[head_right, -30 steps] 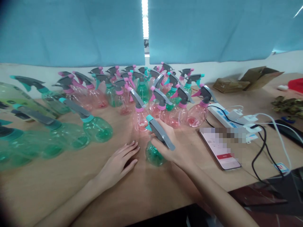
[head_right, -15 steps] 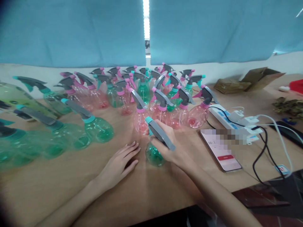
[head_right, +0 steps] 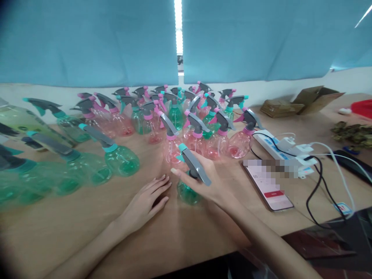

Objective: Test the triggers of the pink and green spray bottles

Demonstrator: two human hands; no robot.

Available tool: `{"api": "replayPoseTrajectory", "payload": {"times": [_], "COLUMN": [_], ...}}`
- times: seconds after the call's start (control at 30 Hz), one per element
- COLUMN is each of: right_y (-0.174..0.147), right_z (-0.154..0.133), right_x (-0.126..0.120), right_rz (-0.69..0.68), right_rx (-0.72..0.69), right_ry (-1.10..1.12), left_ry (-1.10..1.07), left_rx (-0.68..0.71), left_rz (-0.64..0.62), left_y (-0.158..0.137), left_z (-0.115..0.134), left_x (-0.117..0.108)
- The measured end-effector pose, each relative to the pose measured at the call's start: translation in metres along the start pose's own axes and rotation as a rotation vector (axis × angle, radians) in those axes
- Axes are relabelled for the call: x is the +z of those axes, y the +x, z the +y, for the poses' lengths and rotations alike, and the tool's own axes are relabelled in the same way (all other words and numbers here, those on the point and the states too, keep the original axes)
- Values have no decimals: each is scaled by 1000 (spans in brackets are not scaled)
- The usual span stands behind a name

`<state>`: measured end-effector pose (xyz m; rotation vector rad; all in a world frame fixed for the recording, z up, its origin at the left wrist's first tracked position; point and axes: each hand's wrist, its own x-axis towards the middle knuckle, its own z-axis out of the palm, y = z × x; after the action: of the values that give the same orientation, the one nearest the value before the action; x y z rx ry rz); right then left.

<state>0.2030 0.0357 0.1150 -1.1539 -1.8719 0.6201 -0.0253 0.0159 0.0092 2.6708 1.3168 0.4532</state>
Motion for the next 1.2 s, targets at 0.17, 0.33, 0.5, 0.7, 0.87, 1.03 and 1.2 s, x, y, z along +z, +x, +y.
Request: {"api": "replayPoseTrajectory", "payload": {"times": [0.17, 0.33, 0.5, 0.7, 0.87, 1.03, 1.2], "right_y": [-17, -40, -47, -31, -1, 23, 39], "right_z": [21, 27, 22, 13, 8, 4, 1], "right_x": [1, -5, 3, 38, 78, 107, 121], "right_rz": [57, 59, 31, -2, 53, 88, 91], "right_rx": [-51, -42, -39, -105, -167, -151, -124], "right_ry": [-22, -172, -199, -176, -132, -210, -281], "left_ry": [17, 71, 106, 102, 97, 109, 121], "left_rx": [13, 38, 68, 78, 21, -5, 0], "left_rz": [-3, -5, -3, 21, 75, 57, 67], "left_y": [0, 0, -8, -44, -73, -79, -78], "left_z": [0, 0, 1, -7, -19, -24, -23], "left_x": [-1, 3, 4, -7, -17, -20, -17]}}
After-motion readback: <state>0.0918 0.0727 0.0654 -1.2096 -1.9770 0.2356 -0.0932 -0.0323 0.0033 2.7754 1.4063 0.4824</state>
